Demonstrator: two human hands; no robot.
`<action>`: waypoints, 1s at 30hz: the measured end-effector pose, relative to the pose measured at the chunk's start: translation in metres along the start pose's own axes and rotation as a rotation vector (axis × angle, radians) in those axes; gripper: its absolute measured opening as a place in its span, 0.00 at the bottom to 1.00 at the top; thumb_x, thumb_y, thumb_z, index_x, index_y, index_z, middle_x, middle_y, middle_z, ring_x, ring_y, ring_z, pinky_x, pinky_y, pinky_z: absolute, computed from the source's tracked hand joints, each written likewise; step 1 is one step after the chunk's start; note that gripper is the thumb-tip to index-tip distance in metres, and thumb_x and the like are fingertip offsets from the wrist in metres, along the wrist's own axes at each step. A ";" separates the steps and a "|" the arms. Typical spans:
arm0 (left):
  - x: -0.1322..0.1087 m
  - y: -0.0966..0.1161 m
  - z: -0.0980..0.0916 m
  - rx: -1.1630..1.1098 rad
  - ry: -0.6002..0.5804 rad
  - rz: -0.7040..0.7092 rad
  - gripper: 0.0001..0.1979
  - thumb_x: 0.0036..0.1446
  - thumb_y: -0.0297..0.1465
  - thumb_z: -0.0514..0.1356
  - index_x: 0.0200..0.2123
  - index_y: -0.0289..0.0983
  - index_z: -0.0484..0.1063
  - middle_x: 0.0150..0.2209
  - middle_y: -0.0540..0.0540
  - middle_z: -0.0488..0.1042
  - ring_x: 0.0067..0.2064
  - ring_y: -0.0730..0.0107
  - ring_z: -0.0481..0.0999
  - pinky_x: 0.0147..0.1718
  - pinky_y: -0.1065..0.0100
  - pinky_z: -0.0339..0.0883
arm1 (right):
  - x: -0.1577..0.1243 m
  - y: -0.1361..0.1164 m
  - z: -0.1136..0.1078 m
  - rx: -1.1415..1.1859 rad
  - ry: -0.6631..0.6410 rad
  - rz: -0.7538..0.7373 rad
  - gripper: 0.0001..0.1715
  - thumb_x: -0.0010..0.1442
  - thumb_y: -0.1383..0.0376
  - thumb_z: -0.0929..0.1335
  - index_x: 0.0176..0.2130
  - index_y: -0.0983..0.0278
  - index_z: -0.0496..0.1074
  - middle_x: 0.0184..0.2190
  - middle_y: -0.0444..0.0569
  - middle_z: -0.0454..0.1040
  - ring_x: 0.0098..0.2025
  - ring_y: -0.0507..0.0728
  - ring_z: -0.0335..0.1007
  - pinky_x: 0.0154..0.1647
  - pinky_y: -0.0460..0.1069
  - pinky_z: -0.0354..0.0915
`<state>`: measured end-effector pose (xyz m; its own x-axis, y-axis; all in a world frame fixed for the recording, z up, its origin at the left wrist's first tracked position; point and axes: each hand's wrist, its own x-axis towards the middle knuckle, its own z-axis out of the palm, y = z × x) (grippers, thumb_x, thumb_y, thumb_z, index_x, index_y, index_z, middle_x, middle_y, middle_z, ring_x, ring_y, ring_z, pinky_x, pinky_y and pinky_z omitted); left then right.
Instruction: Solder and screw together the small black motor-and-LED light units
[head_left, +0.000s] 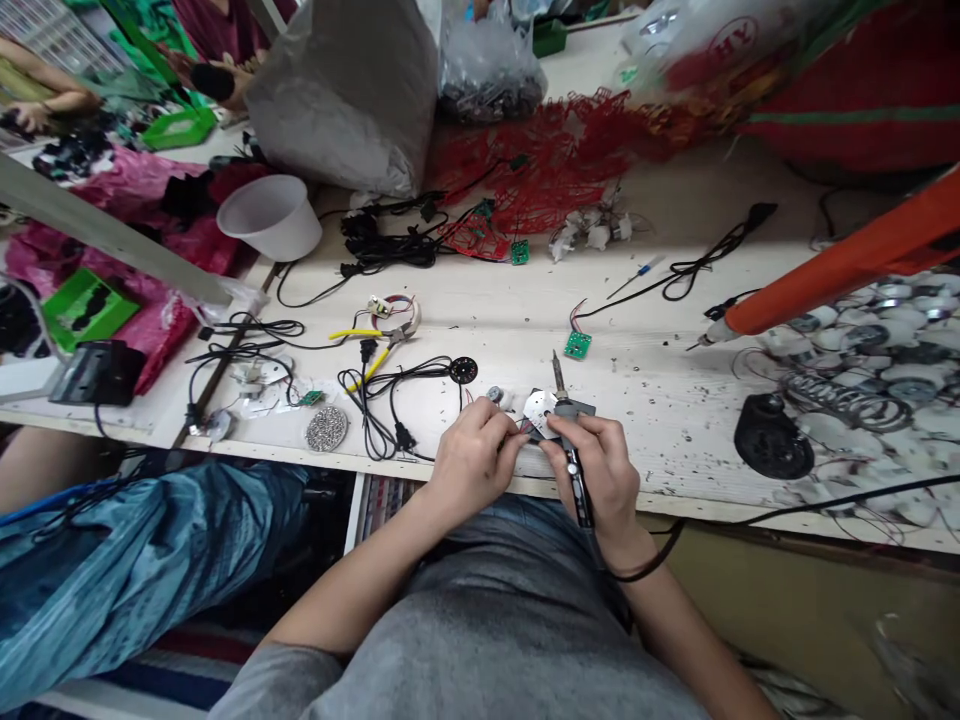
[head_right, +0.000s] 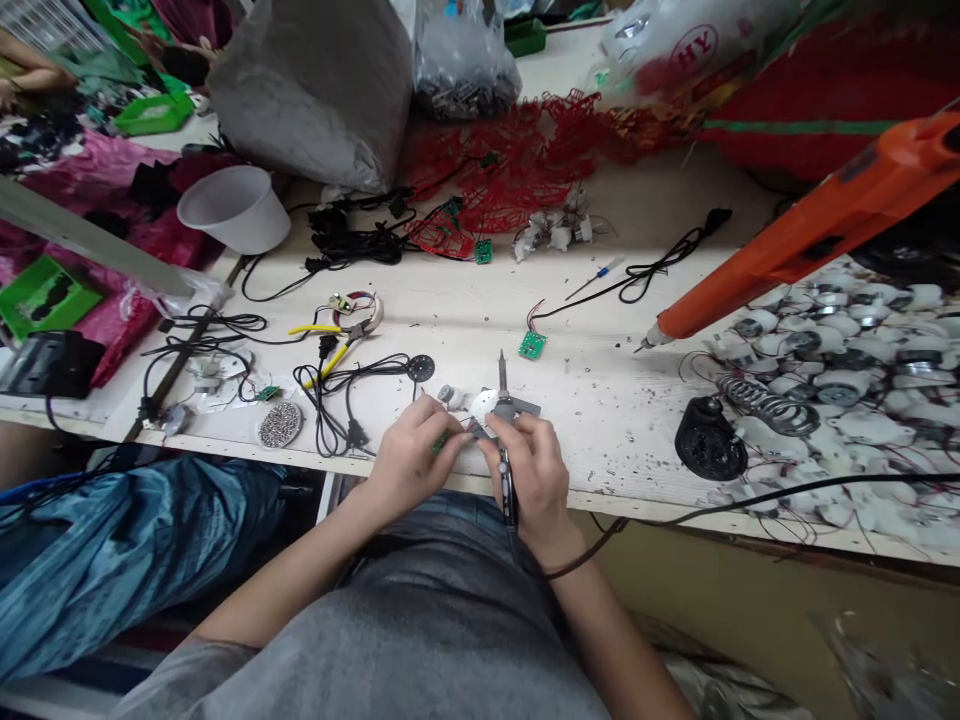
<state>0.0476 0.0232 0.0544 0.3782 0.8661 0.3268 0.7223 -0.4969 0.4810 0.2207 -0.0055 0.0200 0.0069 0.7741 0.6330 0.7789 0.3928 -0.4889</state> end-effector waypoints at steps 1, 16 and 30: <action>0.001 0.001 0.000 -0.009 0.009 -0.025 0.08 0.67 0.32 0.56 0.34 0.37 0.70 0.33 0.46 0.69 0.35 0.67 0.72 0.34 0.67 0.68 | 0.001 0.000 -0.001 0.006 0.002 0.002 0.14 0.67 0.63 0.68 0.52 0.59 0.74 0.41 0.50 0.70 0.44 0.55 0.75 0.39 0.46 0.74; 0.008 0.009 0.001 -0.129 -0.055 -0.192 0.07 0.60 0.27 0.62 0.28 0.36 0.75 0.31 0.48 0.65 0.35 0.69 0.71 0.35 0.67 0.69 | 0.007 -0.006 -0.005 0.064 -0.015 0.015 0.14 0.66 0.66 0.69 0.52 0.61 0.72 0.41 0.51 0.70 0.42 0.54 0.74 0.35 0.45 0.74; 0.010 0.005 0.006 -0.307 -0.001 -0.029 0.07 0.61 0.23 0.57 0.30 0.37 0.70 0.34 0.48 0.67 0.37 0.70 0.71 0.36 0.68 0.69 | 0.008 -0.004 -0.005 0.033 -0.010 -0.013 0.15 0.65 0.66 0.69 0.53 0.60 0.72 0.41 0.50 0.70 0.41 0.55 0.75 0.36 0.46 0.75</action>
<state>0.0582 0.0298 0.0549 0.3607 0.8800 0.3091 0.5237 -0.4653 0.7136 0.2207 -0.0034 0.0297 -0.0094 0.7739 0.6333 0.7576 0.4189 -0.5006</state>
